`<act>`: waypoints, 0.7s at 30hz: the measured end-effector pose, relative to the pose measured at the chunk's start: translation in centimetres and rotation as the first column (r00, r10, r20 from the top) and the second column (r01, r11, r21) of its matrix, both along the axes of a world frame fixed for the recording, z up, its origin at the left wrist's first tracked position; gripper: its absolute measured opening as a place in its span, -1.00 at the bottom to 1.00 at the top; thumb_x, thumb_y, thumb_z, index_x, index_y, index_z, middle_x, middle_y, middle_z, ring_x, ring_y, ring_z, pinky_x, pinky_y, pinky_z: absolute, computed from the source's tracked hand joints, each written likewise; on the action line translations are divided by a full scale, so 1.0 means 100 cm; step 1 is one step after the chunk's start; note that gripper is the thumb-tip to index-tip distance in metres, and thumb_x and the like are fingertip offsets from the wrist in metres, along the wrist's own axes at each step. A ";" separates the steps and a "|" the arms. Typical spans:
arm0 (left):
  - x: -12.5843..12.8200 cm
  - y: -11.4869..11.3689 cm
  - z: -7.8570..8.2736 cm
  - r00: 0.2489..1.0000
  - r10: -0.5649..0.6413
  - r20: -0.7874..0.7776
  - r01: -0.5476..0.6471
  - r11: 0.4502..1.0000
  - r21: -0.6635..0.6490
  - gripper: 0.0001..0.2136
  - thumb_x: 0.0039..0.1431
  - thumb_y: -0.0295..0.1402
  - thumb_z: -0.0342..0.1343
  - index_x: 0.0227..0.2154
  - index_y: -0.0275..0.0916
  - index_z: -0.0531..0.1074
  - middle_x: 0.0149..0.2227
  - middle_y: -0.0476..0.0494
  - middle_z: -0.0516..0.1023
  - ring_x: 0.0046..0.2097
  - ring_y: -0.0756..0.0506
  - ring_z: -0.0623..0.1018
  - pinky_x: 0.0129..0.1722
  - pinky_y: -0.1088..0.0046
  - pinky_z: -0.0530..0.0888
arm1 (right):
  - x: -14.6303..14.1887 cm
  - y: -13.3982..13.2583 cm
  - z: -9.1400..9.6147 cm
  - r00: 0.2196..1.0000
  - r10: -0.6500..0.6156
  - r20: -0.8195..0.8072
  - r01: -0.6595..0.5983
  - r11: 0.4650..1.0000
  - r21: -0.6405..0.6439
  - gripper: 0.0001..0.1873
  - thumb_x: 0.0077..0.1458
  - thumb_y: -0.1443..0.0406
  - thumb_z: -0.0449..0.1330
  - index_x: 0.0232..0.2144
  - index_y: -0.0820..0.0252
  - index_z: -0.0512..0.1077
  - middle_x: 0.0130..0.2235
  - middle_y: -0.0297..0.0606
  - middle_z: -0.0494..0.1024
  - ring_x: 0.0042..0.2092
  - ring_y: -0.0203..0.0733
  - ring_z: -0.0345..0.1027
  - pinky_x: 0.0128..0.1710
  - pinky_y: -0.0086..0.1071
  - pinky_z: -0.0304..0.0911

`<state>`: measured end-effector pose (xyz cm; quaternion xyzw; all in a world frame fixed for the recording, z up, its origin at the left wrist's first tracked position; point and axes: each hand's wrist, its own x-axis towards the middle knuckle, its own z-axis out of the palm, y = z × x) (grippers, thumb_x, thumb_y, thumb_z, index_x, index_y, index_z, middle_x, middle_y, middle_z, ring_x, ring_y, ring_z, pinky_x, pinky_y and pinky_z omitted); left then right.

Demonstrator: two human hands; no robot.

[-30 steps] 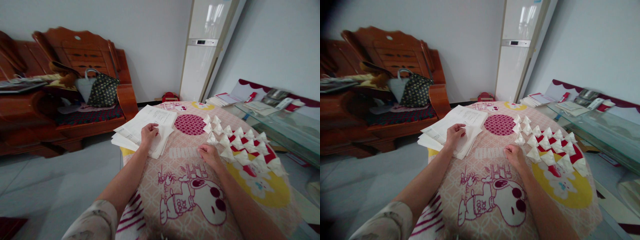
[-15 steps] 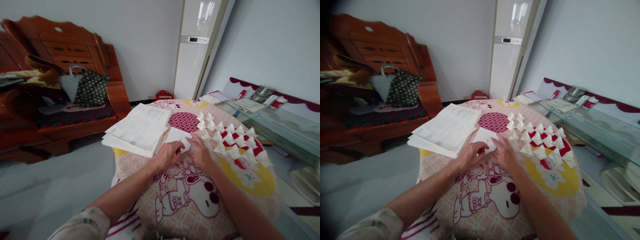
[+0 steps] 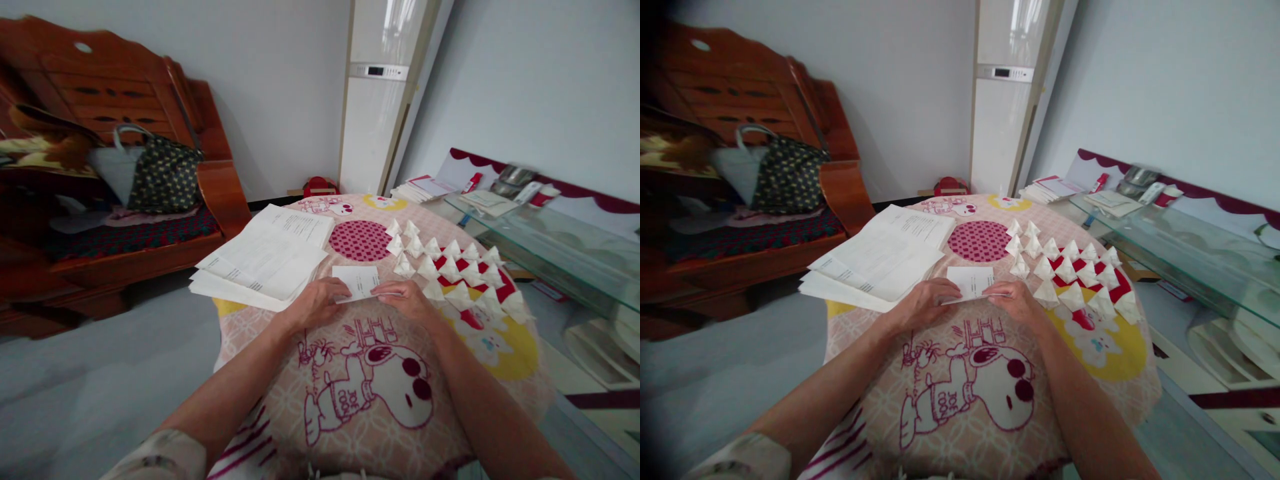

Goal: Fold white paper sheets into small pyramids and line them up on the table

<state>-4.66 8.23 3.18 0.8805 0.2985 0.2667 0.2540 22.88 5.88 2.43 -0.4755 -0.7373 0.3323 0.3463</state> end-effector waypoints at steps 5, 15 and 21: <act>-0.004 -0.004 0.007 0.999 0.004 0.053 0.009 0.973 -0.230 -0.88 0.12 -0.41 0.14 -0.39 -0.23 0.60 -0.39 -0.08 0.60 -0.37 -0.06 0.53 -0.31 0.42 0.44 | 0.012 -0.007 0.011 0.999 0.035 0.021 -0.029 0.964 -0.265 -0.76 -0.04 0.15 0.32 -0.42 0.22 0.64 -0.36 -0.23 0.68 -0.31 -0.10 0.50 -0.26 -0.28 0.40; 0.010 -0.003 0.001 0.940 0.337 -0.057 -0.319 0.802 -0.505 -0.71 0.13 -0.35 0.14 -0.68 -0.23 0.33 -0.68 0.02 0.44 -0.62 0.02 0.41 -0.57 0.52 0.25 | -0.006 -0.005 -0.004 0.944 -0.309 -0.113 0.235 0.873 -0.428 -0.80 -0.09 0.23 0.26 -0.43 0.26 0.55 -0.55 -0.33 0.50 -0.63 -0.36 0.24 -0.64 -0.48 0.18; 0.019 0.000 -0.007 0.865 0.488 -0.119 -0.469 0.698 -0.541 -0.83 0.15 -0.42 0.14 -0.55 -0.25 0.43 -0.68 0.01 0.45 -0.66 -0.02 0.44 -0.59 0.50 0.30 | -0.017 -0.004 -0.011 0.884 -0.465 -0.040 0.427 0.840 -0.334 -0.47 -0.09 0.29 0.24 0.00 0.30 0.49 -0.48 -0.32 0.54 -0.68 -0.37 0.18 -0.72 -0.45 0.10</act>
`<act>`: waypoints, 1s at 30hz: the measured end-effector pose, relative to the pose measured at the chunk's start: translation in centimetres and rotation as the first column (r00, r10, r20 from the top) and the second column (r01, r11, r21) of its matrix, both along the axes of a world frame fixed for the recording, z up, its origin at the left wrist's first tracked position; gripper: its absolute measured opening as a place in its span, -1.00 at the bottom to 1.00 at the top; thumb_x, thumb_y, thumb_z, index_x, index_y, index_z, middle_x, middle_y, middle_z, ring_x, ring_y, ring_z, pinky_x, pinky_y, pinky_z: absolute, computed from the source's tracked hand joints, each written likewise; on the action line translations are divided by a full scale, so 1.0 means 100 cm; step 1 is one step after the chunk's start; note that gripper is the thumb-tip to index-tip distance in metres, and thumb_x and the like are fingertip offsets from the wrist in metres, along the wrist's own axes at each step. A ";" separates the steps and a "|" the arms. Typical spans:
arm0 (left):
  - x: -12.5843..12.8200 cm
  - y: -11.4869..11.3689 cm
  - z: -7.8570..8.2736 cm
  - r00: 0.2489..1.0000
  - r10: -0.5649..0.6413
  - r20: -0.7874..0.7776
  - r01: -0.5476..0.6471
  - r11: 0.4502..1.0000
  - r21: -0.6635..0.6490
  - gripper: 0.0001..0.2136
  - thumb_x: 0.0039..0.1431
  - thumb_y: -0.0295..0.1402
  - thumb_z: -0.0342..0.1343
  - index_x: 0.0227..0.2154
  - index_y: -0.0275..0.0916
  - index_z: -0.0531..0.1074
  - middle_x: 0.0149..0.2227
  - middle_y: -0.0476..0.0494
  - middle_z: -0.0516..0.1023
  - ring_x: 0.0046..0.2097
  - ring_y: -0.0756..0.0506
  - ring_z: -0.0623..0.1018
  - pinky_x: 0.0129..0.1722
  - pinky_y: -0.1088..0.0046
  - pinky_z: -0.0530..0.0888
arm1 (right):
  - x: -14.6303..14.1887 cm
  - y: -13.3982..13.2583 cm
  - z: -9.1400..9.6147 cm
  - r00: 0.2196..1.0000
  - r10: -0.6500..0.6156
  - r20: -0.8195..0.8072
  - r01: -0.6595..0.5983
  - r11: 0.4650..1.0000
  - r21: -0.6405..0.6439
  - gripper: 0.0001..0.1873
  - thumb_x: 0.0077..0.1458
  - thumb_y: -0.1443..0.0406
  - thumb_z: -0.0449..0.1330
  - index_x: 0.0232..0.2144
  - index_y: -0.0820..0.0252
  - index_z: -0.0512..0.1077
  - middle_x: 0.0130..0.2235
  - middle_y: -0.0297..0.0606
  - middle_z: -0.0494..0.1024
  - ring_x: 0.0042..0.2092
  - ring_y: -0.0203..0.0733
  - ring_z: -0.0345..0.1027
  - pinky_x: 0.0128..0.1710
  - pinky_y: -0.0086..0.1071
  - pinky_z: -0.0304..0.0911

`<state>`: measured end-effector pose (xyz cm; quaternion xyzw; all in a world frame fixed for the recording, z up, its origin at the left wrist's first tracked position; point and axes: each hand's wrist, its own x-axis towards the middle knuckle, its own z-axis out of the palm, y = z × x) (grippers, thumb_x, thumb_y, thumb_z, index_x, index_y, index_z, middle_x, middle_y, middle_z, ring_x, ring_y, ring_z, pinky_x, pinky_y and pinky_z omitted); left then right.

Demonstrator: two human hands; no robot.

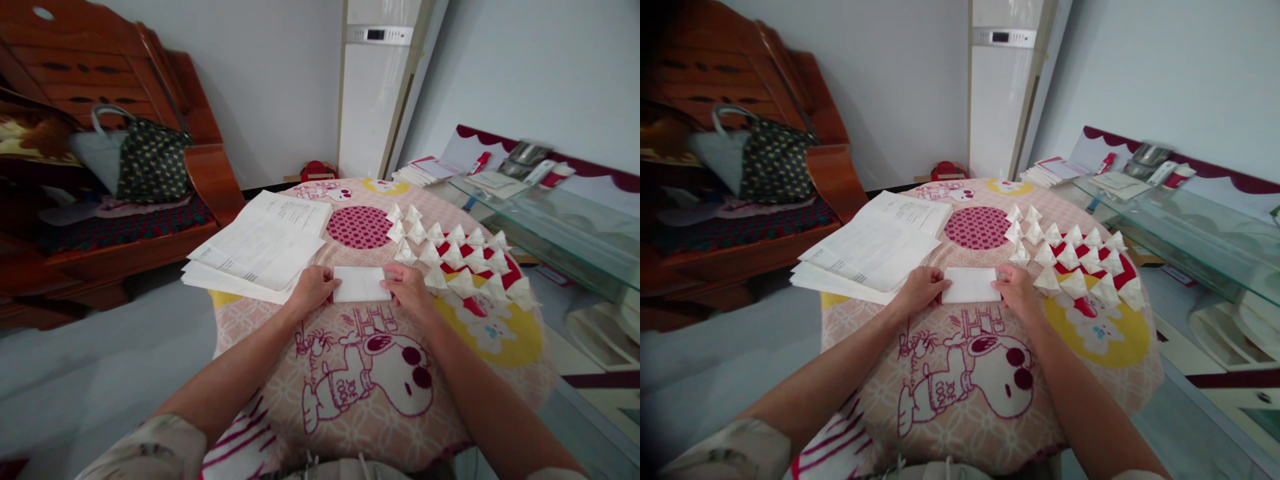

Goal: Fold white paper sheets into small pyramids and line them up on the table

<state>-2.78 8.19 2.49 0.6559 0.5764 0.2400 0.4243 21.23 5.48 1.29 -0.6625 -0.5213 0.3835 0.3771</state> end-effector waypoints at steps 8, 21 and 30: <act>-0.001 -0.005 0.002 0.999 0.033 0.017 -0.035 0.988 0.152 -0.37 0.10 -0.48 0.19 0.27 -0.29 0.24 -0.52 0.06 0.57 -0.53 -0.02 0.53 -0.36 0.47 0.47 | -0.005 -0.001 -0.008 0.973 -0.082 0.214 0.026 0.968 0.250 -0.51 -0.09 0.35 0.20 -0.04 0.30 0.56 -0.47 -0.30 0.54 -0.44 -0.21 0.37 -0.42 -0.38 0.29; 0.002 -0.004 0.001 0.994 0.037 -0.102 -0.015 0.977 0.211 -0.32 0.07 -0.49 0.17 0.30 -0.31 0.19 -0.50 0.03 0.56 -0.43 -0.06 0.58 -0.25 0.42 0.52 | -0.007 -0.002 -0.003 0.953 -0.090 0.290 0.022 0.973 0.228 -0.79 -0.05 0.38 0.23 -0.36 0.21 0.65 -0.35 -0.18 0.67 -0.32 -0.11 0.52 -0.20 -0.27 0.40; 0.002 -0.002 -0.004 0.994 0.038 -0.099 -0.015 0.976 0.218 -0.31 0.07 -0.49 0.19 0.30 -0.27 0.18 -0.47 0.01 0.57 -0.41 -0.06 0.59 -0.22 0.41 0.53 | -0.007 -0.001 0.000 0.938 -0.091 0.335 0.016 0.976 0.218 -0.84 -0.06 0.38 0.23 -0.45 0.22 0.64 -0.42 -0.21 0.66 -0.38 -0.14 0.50 -0.31 -0.33 0.34</act>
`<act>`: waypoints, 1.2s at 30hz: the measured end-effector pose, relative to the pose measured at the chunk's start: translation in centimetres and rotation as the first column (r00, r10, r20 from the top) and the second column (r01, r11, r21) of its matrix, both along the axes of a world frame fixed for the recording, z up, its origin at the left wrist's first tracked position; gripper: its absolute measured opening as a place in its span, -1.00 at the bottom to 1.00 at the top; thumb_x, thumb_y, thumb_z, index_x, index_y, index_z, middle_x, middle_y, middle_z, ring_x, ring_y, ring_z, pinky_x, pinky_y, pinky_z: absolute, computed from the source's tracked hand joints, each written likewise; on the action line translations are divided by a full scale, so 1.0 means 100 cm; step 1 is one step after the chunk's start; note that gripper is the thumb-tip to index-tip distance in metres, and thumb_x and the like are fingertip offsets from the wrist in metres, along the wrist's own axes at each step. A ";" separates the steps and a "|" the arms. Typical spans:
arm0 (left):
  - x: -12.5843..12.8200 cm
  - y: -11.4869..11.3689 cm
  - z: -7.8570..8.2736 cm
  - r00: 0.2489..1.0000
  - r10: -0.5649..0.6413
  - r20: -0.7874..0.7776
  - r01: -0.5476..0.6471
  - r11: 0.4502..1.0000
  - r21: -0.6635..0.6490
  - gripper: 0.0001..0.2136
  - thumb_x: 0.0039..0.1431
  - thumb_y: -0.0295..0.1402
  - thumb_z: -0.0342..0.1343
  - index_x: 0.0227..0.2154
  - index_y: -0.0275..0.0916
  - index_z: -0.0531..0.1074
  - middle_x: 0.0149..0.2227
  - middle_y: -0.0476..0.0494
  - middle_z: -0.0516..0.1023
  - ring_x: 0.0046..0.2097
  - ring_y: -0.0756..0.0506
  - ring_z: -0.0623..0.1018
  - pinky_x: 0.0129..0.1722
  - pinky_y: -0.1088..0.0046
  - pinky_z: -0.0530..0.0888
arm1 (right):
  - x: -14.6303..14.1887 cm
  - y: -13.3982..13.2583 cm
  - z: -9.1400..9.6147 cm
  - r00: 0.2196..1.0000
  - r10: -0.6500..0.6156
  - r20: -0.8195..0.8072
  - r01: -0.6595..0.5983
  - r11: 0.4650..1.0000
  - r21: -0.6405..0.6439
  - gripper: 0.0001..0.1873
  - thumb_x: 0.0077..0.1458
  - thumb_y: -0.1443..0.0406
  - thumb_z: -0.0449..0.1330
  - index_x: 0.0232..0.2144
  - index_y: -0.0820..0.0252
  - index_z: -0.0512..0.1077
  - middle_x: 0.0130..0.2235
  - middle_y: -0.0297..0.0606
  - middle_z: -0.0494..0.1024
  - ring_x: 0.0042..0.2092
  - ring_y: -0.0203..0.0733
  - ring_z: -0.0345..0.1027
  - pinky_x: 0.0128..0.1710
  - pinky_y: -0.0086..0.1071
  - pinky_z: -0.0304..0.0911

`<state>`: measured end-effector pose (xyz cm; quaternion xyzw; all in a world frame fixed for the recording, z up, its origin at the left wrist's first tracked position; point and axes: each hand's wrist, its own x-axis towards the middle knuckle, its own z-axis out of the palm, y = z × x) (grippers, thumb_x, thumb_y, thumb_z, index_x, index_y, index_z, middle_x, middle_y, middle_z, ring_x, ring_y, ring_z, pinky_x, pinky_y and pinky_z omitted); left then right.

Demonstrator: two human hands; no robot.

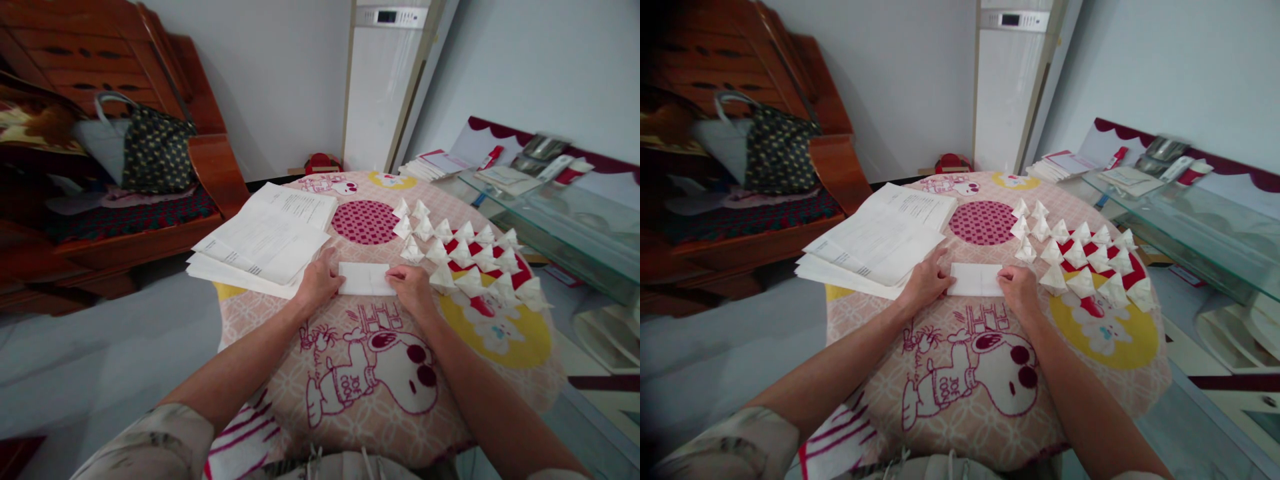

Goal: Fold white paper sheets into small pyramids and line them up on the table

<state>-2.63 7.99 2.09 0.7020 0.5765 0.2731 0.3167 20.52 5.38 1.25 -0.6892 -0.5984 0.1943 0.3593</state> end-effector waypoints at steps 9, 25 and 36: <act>0.001 -0.001 0.003 1.000 0.014 -0.007 -0.014 1.000 -0.012 -0.30 0.08 -0.50 0.19 0.31 -0.27 0.18 -0.43 -0.02 0.59 -0.40 -0.06 0.58 -0.24 0.42 0.53 | 0.000 0.000 0.000 1.000 0.007 0.022 -0.007 1.000 0.017 -0.85 -0.05 0.35 0.22 -0.49 0.17 0.62 -0.44 -0.23 0.65 -0.38 -0.14 0.49 -0.33 -0.33 0.32; 0.002 -0.001 0.007 0.999 0.023 -0.029 -0.023 1.000 -0.004 -0.30 0.07 -0.49 0.20 0.32 -0.30 0.19 -0.35 -0.09 0.62 -0.38 -0.05 0.58 -0.24 0.44 0.52 | 0.000 0.000 0.000 1.000 -0.001 -0.003 0.001 1.000 0.026 -0.86 -0.07 0.33 0.22 -0.51 0.19 0.61 -0.45 -0.23 0.64 -0.40 -0.15 0.46 -0.35 -0.34 0.27; 0.001 0.001 0.006 0.999 0.009 -0.047 -0.009 1.000 0.009 -0.32 0.07 -0.49 0.19 0.30 -0.31 0.21 -0.34 -0.10 0.63 -0.37 -0.06 0.59 -0.23 0.44 0.53 | 0.000 0.002 -0.002 1.000 -0.019 -0.007 0.019 1.000 0.025 -0.88 -0.08 0.34 0.24 -0.51 0.19 0.61 -0.48 -0.26 0.63 -0.43 -0.18 0.45 -0.36 -0.36 0.30</act>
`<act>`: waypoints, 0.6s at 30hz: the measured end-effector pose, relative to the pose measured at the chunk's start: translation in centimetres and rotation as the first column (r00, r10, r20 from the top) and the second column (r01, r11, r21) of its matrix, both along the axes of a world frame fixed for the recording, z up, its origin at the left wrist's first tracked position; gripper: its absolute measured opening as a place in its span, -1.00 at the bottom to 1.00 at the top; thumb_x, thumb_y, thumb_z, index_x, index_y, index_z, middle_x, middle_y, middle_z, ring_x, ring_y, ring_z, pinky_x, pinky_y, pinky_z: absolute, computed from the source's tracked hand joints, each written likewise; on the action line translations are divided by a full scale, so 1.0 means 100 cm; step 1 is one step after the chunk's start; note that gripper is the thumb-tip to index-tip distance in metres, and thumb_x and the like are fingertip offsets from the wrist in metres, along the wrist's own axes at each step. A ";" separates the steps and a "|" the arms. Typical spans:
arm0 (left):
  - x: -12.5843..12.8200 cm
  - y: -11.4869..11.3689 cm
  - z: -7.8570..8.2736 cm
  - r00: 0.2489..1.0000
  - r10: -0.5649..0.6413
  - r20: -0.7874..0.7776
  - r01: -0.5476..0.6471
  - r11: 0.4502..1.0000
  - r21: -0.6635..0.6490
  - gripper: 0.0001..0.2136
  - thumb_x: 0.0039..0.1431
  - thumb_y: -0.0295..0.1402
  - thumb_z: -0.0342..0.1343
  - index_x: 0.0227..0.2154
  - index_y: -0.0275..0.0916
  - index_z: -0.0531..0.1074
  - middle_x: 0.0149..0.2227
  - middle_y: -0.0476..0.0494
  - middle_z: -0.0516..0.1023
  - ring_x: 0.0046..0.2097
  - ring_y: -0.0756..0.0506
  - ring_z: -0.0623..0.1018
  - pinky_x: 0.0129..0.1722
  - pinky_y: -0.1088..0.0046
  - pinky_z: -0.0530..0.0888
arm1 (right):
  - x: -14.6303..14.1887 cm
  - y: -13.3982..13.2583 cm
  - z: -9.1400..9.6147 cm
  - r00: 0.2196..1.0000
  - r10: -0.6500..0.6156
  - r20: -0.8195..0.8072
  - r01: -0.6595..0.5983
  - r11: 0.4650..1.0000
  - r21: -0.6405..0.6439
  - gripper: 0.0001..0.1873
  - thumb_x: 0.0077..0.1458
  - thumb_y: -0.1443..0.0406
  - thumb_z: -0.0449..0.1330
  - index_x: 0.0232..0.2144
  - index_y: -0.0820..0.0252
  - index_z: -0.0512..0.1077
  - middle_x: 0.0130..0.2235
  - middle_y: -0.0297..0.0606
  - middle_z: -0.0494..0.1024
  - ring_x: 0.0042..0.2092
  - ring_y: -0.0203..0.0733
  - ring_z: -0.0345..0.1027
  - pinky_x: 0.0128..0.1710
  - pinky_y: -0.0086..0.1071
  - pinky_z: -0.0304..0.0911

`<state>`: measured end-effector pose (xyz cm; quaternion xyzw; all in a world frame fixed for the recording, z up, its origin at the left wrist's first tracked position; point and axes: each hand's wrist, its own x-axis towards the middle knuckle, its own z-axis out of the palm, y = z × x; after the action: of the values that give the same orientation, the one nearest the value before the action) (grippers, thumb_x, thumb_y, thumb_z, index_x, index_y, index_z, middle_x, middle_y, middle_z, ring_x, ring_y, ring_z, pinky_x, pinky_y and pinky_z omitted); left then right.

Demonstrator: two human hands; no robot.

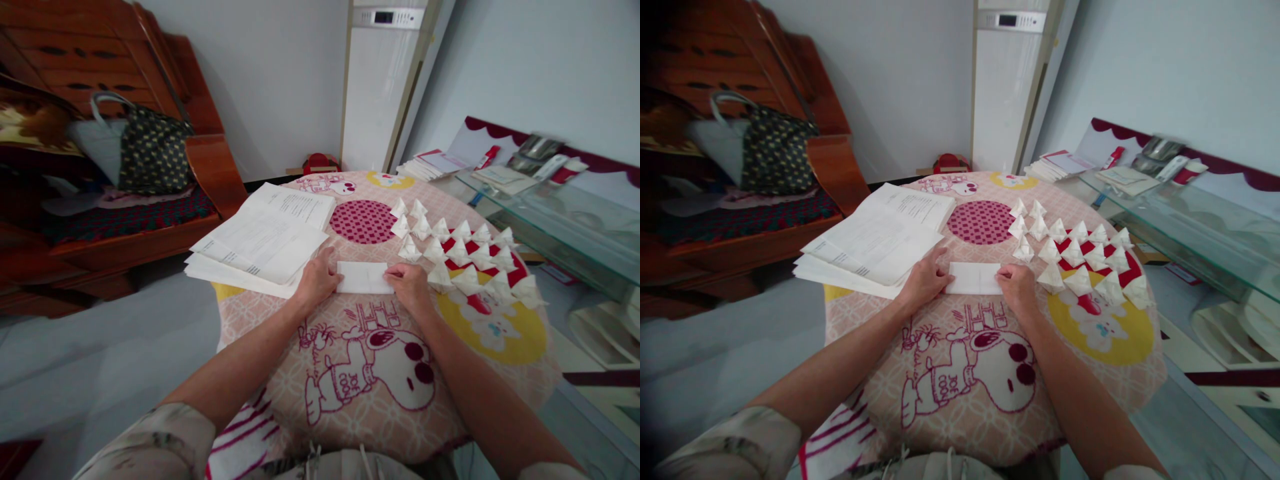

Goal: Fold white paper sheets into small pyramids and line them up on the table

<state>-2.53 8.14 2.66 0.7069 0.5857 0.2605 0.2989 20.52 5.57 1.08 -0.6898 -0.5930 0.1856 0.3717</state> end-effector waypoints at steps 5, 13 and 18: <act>0.000 0.000 0.000 1.000 -0.002 -0.002 0.002 1.000 -0.003 -0.32 0.08 -0.48 0.19 0.31 -0.31 0.20 -0.34 -0.12 0.63 -0.36 -0.07 0.59 -0.23 0.43 0.53 | -0.001 0.000 0.001 1.000 0.000 0.002 0.000 1.000 -0.021 -0.87 -0.07 0.35 0.24 -0.49 0.20 0.62 -0.45 -0.23 0.64 -0.40 -0.16 0.47 -0.35 -0.35 0.30; 0.001 -0.001 0.003 1.000 0.001 0.007 -0.001 1.000 -0.021 -0.32 0.08 -0.50 0.19 0.30 -0.31 0.21 -0.39 -0.09 0.62 -0.38 -0.07 0.59 -0.24 0.42 0.54 | -0.001 0.001 -0.002 1.000 -0.006 -0.011 0.006 1.000 0.002 -0.86 -0.07 0.35 0.24 -0.47 0.21 0.63 -0.44 -0.23 0.64 -0.40 -0.16 0.49 -0.33 -0.34 0.33; 0.000 0.000 0.002 1.000 0.001 0.007 -0.001 1.000 -0.014 -0.33 0.08 -0.49 0.18 0.29 -0.31 0.23 -0.41 -0.07 0.62 -0.38 -0.08 0.60 -0.22 0.42 0.54 | -0.001 0.002 -0.004 0.999 -0.035 -0.021 0.035 0.999 0.004 -0.87 -0.10 0.35 0.25 -0.46 0.21 0.62 -0.43 -0.22 0.64 -0.38 -0.14 0.49 -0.31 -0.33 0.34</act>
<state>-2.49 8.13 2.82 0.7035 0.5869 0.2591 0.3058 20.40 5.73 0.73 -0.6972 -0.5773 0.1848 0.3828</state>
